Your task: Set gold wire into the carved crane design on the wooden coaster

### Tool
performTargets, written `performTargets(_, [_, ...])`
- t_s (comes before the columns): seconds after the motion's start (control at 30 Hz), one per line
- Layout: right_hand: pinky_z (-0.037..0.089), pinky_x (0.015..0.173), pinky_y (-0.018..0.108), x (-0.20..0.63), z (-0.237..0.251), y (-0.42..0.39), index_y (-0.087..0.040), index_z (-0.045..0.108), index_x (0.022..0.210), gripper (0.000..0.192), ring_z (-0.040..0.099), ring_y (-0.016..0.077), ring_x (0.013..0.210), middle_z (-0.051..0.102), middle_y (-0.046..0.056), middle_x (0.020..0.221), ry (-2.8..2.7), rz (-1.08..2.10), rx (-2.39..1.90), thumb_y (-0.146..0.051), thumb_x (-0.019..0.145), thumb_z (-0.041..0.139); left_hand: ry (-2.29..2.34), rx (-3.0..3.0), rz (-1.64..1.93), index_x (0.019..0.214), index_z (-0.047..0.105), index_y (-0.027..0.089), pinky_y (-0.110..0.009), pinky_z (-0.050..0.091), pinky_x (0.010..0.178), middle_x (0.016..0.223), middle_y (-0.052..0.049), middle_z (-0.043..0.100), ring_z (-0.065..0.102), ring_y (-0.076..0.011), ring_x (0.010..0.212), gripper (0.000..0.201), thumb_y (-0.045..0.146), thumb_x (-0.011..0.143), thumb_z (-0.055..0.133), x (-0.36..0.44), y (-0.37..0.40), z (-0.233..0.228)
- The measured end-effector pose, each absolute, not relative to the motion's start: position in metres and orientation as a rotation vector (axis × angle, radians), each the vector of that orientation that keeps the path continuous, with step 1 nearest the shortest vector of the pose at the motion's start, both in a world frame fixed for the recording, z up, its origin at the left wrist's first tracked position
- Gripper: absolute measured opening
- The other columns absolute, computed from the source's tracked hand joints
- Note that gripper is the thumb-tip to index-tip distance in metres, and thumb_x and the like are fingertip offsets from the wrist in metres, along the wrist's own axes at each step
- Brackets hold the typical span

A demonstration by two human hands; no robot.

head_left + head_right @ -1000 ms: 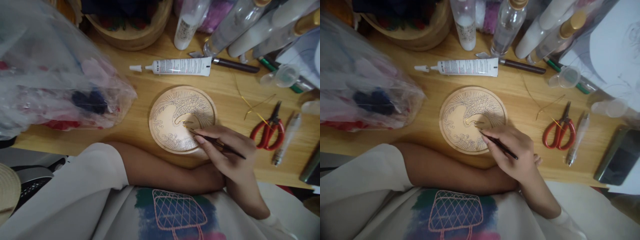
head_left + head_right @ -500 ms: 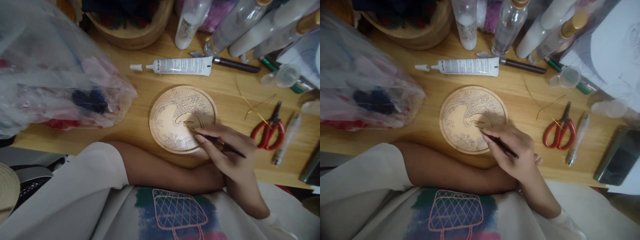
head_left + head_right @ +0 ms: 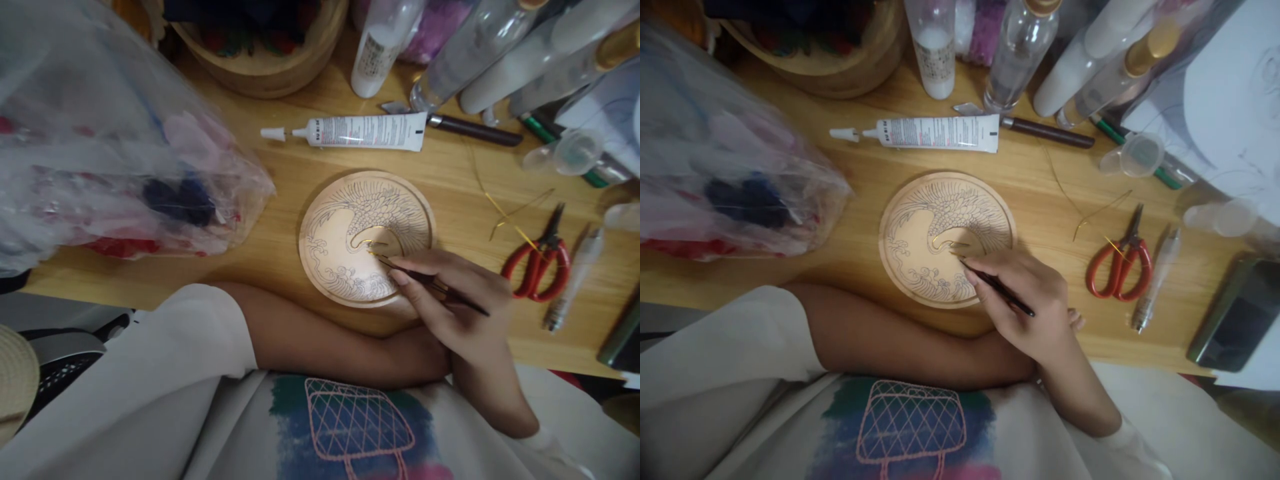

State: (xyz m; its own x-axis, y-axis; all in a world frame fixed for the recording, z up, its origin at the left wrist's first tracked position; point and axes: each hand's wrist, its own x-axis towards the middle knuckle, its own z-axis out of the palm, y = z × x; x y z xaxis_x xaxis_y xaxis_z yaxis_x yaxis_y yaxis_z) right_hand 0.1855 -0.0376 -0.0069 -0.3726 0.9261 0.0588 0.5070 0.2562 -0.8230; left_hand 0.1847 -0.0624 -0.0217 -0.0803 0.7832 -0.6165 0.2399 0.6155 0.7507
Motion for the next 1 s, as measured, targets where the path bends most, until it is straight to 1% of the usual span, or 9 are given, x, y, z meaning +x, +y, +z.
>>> performTargets(0.1, [0.061,0.07,0.03,0.186,-0.006,-0.037,-0.029,0.072,0.104,0.027,0.073,0.017,0.08,0.077,-0.001,0.091,-1.992,0.993,-1.302,-0.013,0.082,0.071,1.611,0.858,0.589,0.099,0.079,0.023,-0.022,0.062,0.079,0.092,-0.005,0.076,0.066,-0.0239,0.116,0.026,0.03,0.087,0.057,0.185,-0.062,-0.02])
performTargets(0.2, [0.061,0.07,0.029,0.186,-0.005,-0.037,-0.03,0.072,0.104,0.027,0.073,0.0162,0.079,0.077,-0.001,0.091,-1.993,0.991,-1.311,-0.014,0.082,0.072,1.604,0.88,0.627,0.099,0.079,0.025,-0.024,0.063,0.08,0.094,-0.005,0.077,0.067,-0.0248,0.115,0.025,0.03,0.087,0.057,0.188,-0.063,-0.019])
performTargets(0.33, [0.061,0.071,0.029,0.187,-0.007,-0.036,-0.029,0.072,0.105,0.029,0.073,0.0164,0.08,0.077,-0.001,0.092,-2.012,0.997,-1.274,-0.013,0.081,0.072,1.545,0.841,0.59,0.103,0.078,0.026,-0.022,0.063,0.078,0.094,-0.004,0.077,0.067,-0.0239,0.115,0.027,0.032,0.086,0.058,0.189,-0.066,-0.021])
performTargets(0.43, [0.061,0.072,0.029,0.188,-0.007,-0.036,-0.029,0.072,0.106,0.03,0.073,0.0164,0.08,0.077,-0.001,0.094,-2.023,0.991,-1.271,-0.013,0.081,0.072,1.503,0.827,0.627,0.105,0.078,0.026,-0.022,0.063,0.077,0.095,-0.004,0.076,0.066,-0.0243,0.116,0.028,0.032,0.086,0.058,0.189,-0.066,-0.023])
performTargets(0.53, [0.061,0.072,0.031,0.187,-0.007,-0.037,-0.03,0.072,0.105,0.029,0.073,0.0176,0.08,0.077,-0.001,0.093,-1.999,0.989,-1.316,-0.014,0.082,0.071,1.531,0.826,0.648,0.104,0.078,0.025,-0.025,0.063,0.08,0.097,-0.005,0.076,0.066,-0.0251,0.117,0.028,0.031,0.086,0.057,0.189,-0.065,-0.025])
performTargets(0.73, [0.061,0.071,0.03,0.186,-0.007,-0.037,-0.03,0.072,0.105,0.029,0.073,0.0171,0.079,0.077,-0.001,0.093,-2.0,0.998,-1.282,-0.012,0.082,0.071,1.626,0.838,0.581,0.103,0.078,0.025,-0.025,0.062,0.085,0.096,-0.005,0.076,0.065,-0.0232,0.118,0.03,0.033,0.087,0.054,0.19,-0.068,-0.028])
performTargets(0.9, [0.061,0.075,0.028,0.188,-0.009,-0.036,-0.028,0.071,0.106,0.03,0.073,0.0161,0.083,0.077,0.0,0.094,-2.012,1.018,-1.238,-0.009,0.082,0.07,1.598,0.985,0.536,0.102,0.077,0.025,-0.02,0.062,0.074,0.089,-0.004,0.075,0.066,-0.0207,0.112,0.028,0.034,0.088,0.055,0.191,-0.066,-0.029])
performTargets(1.0, [0.061,0.076,0.029,0.19,-0.011,-0.035,-0.029,0.071,0.108,0.034,0.073,0.0164,0.085,0.077,0.0,0.097,-2.028,1.029,-1.194,-0.008,0.082,0.069,1.576,1.166,0.521,0.106,0.074,0.026,-0.021,0.062,0.074,0.09,-0.002,0.073,0.066,-0.0199,0.112,0.027,0.035,0.09,0.055,0.191,-0.064,-0.032])
